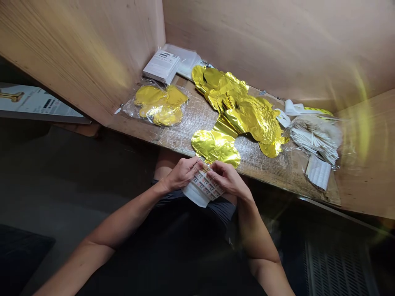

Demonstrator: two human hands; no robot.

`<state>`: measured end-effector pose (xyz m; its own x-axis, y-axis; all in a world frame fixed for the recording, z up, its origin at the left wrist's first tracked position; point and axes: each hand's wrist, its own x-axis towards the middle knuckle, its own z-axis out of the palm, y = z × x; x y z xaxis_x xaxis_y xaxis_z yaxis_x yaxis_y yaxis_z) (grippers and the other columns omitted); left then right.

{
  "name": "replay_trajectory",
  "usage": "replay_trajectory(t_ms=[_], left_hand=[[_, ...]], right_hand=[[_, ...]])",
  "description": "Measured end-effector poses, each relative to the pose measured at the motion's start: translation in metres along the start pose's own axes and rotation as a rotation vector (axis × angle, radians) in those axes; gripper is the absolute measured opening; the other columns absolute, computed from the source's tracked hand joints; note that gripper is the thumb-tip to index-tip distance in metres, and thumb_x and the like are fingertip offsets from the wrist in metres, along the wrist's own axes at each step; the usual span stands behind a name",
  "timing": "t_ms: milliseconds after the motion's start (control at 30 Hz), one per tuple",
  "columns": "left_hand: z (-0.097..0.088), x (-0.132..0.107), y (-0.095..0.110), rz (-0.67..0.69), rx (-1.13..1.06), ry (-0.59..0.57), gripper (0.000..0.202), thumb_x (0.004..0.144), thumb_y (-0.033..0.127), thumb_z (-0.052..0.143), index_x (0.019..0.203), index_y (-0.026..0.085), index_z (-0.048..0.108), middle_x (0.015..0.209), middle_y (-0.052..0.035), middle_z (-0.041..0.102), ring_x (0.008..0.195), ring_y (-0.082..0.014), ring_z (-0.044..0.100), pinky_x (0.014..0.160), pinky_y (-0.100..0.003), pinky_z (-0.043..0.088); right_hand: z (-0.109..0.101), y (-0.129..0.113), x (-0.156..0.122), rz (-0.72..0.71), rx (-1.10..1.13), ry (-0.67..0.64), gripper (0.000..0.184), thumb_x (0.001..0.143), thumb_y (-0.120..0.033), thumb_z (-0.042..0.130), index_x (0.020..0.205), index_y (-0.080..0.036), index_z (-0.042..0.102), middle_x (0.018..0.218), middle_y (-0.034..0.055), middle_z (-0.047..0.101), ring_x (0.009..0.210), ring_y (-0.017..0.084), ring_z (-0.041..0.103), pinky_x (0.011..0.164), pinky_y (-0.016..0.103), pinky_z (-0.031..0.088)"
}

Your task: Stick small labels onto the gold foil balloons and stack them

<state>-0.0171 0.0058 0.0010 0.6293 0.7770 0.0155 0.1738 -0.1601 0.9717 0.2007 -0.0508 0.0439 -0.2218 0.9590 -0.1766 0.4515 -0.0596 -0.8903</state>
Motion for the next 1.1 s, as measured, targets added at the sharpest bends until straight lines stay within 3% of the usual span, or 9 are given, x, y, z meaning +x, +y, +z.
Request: replay_trajectory(t_ms=[167,367,500,667,800,900,1100], left_hand=[[0.004,0.001,0.004,0.02,0.11,0.007,0.041,0.109,0.046,0.043,0.081,0.019,0.053,0.063,0.0042,0.047,0.057,-0.0105,0.041,0.055,-0.025,0.029],[0.005,-0.001,0.005,-0.003,0.101,-0.013,0.043,0.11,0.045,0.042,0.078,0.018,0.052,0.064,0.0035,0.051,0.057,-0.0101,0.042,0.055,-0.025,0.03],[0.004,0.0,0.004,-0.015,0.07,-0.033,0.036,0.101,0.049,0.062,0.084,0.017,0.06,0.071,0.0019,0.062,0.065,-0.012,0.052,0.059,-0.024,0.036],[-0.004,0.001,-0.006,-0.125,-0.072,0.193,0.037,0.095,0.053,0.07,0.086,0.017,0.064,0.076,-0.0003,0.068,0.068,-0.0149,0.061,0.06,-0.024,0.043],[-0.011,0.003,-0.014,-0.156,-0.26,0.271,0.041,0.087,0.056,0.079,0.089,0.017,0.067,0.08,-0.0037,0.073,0.068,-0.018,0.066,0.06,-0.025,0.05],[-0.013,0.004,-0.016,-0.174,-0.333,0.271,0.04,0.086,0.054,0.081,0.092,0.016,0.07,0.082,-0.0053,0.075,0.07,-0.0186,0.069,0.063,-0.027,0.054],[-0.015,0.007,-0.016,-0.225,-0.457,0.288,0.042,0.084,0.054,0.084,0.091,0.015,0.069,0.08,-0.0052,0.075,0.067,-0.0187,0.069,0.06,-0.028,0.057]], right_hand=[[0.002,-0.003,0.006,-0.012,0.045,0.003,0.038,0.101,-0.049,0.063,0.078,-0.02,0.056,0.074,-0.0017,0.052,0.069,0.013,0.042,0.061,0.026,0.036],[0.008,0.0,0.012,0.047,0.139,-0.015,0.038,0.1,-0.05,0.063,0.078,-0.02,0.055,0.072,-0.0025,0.048,0.067,0.012,0.041,0.059,0.025,0.035],[0.006,0.005,0.016,0.065,0.194,-0.001,0.036,0.1,-0.051,0.063,0.082,-0.019,0.062,0.077,-0.0009,0.056,0.07,0.013,0.048,0.062,0.025,0.04],[-0.012,0.017,0.002,0.127,0.302,-0.05,0.031,0.094,-0.049,0.074,0.103,-0.02,0.067,0.086,0.0007,0.067,0.076,0.015,0.059,0.069,0.026,0.05],[-0.016,0.025,-0.01,0.14,0.309,0.058,0.031,0.095,-0.049,0.074,0.092,-0.019,0.07,0.076,0.0006,0.067,0.068,0.014,0.061,0.066,0.027,0.053],[-0.008,0.028,-0.012,0.097,0.258,0.174,0.028,0.094,-0.047,0.075,0.097,-0.019,0.074,0.079,0.0018,0.072,0.066,0.016,0.065,0.064,0.029,0.056],[0.0,0.027,-0.014,-0.163,-0.095,0.34,0.012,0.1,-0.031,0.067,0.103,-0.024,0.076,0.093,0.0049,0.079,0.079,0.02,0.073,0.075,0.034,0.059]])
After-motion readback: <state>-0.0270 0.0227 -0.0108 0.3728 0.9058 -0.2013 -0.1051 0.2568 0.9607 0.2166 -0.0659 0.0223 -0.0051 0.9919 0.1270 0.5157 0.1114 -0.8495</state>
